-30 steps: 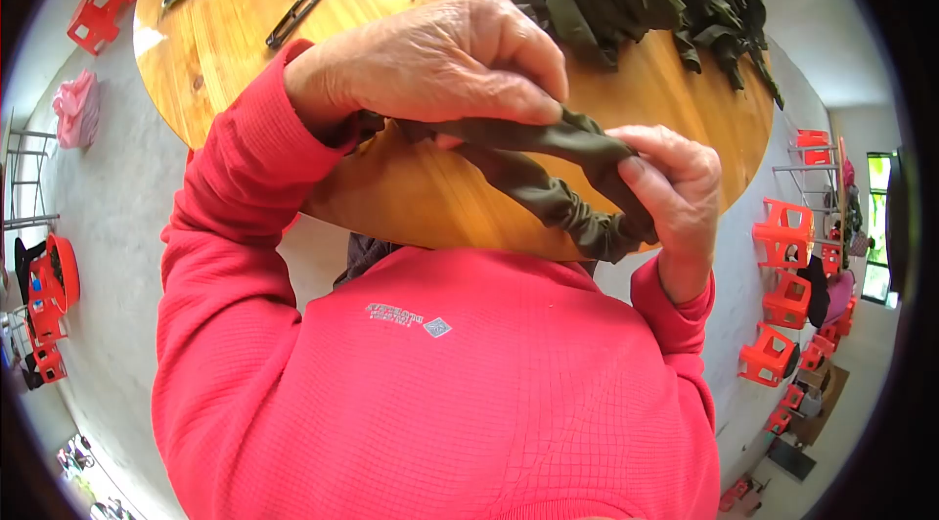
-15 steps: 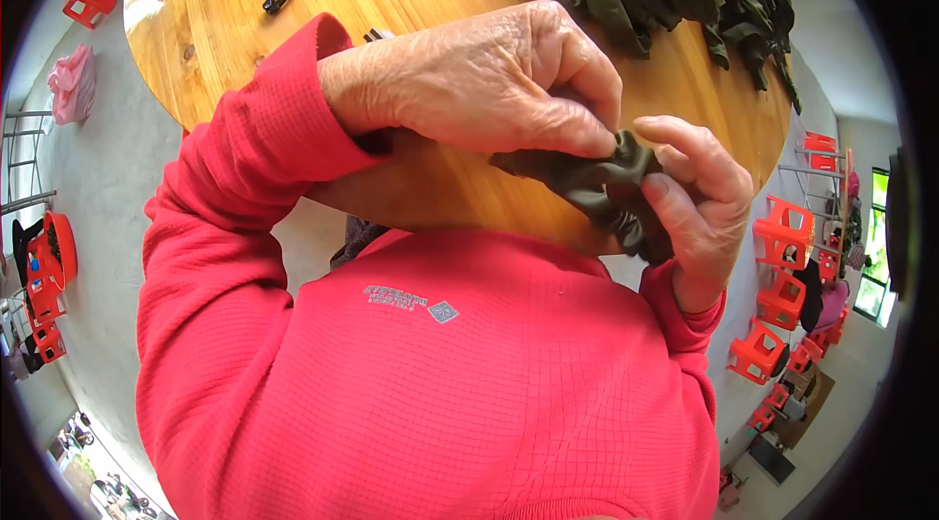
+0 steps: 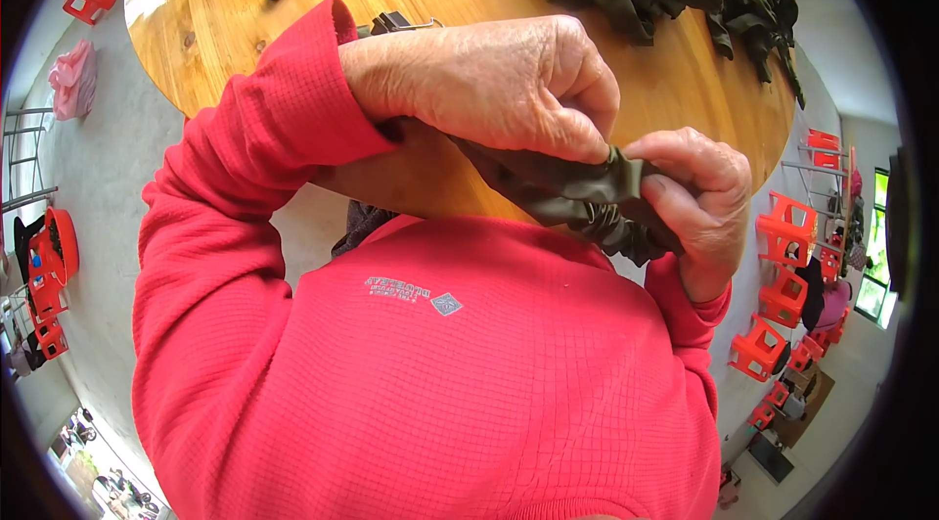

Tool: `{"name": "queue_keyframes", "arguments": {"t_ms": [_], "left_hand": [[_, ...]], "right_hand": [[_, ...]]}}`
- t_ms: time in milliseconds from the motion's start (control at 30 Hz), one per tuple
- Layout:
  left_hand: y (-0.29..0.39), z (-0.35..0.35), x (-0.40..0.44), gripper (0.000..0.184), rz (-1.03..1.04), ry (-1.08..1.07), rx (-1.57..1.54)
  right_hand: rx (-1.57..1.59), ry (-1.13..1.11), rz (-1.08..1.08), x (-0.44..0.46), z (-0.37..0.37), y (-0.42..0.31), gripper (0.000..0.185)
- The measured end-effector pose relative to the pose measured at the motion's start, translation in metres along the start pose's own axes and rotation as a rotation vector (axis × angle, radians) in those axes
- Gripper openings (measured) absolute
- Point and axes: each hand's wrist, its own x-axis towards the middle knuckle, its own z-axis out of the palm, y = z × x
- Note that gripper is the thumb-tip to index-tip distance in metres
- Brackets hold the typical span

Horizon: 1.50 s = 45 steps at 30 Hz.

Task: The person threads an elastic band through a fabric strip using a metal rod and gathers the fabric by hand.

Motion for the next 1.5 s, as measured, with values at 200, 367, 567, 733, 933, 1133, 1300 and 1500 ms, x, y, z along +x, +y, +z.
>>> {"name": "queue_keyframes", "arguments": {"t_ms": [200, 367, 567, 733, 933, 1133, 1300, 1500], "left_hand": [[-0.002, -0.003, 0.001, 0.014, -0.027, 0.092, 0.040], [0.004, 0.000, 0.001, 0.014, -0.036, 0.094, 0.043], [-0.009, -0.020, 0.002, 0.022, 0.277, 0.115, 0.210], [-0.010, -0.037, -0.002, 0.028, 0.335, -0.030, 0.314], [-0.004, -0.037, -0.006, 0.029, 0.211, -0.131, 0.182], [0.001, -0.027, -0.009, 0.027, -0.024, -0.150, -0.102], [-0.005, -0.019, -0.005, 0.021, -0.056, -0.100, -0.132], [-0.006, -0.014, -0.003, 0.018, -0.085, -0.090, -0.021]], "right_hand": [[0.090, 0.106, 0.082, 0.002, 0.019, 0.012, 0.025], [-0.182, -0.012, -0.083, 0.003, 0.006, 0.011, 0.024], [0.244, 0.046, 0.106, -0.004, 0.008, 0.010, 0.018], [0.308, 0.019, 0.100, -0.007, 0.004, 0.012, 0.016], [0.275, 0.022, 0.067, -0.008, 0.003, 0.013, 0.015], [0.310, 0.020, 0.062, -0.012, -0.003, 0.011, 0.015], [0.264, -0.047, 0.138, -0.014, -0.011, 0.009, 0.017], [0.037, -0.039, 0.132, -0.012, -0.008, 0.006, 0.018]]}}
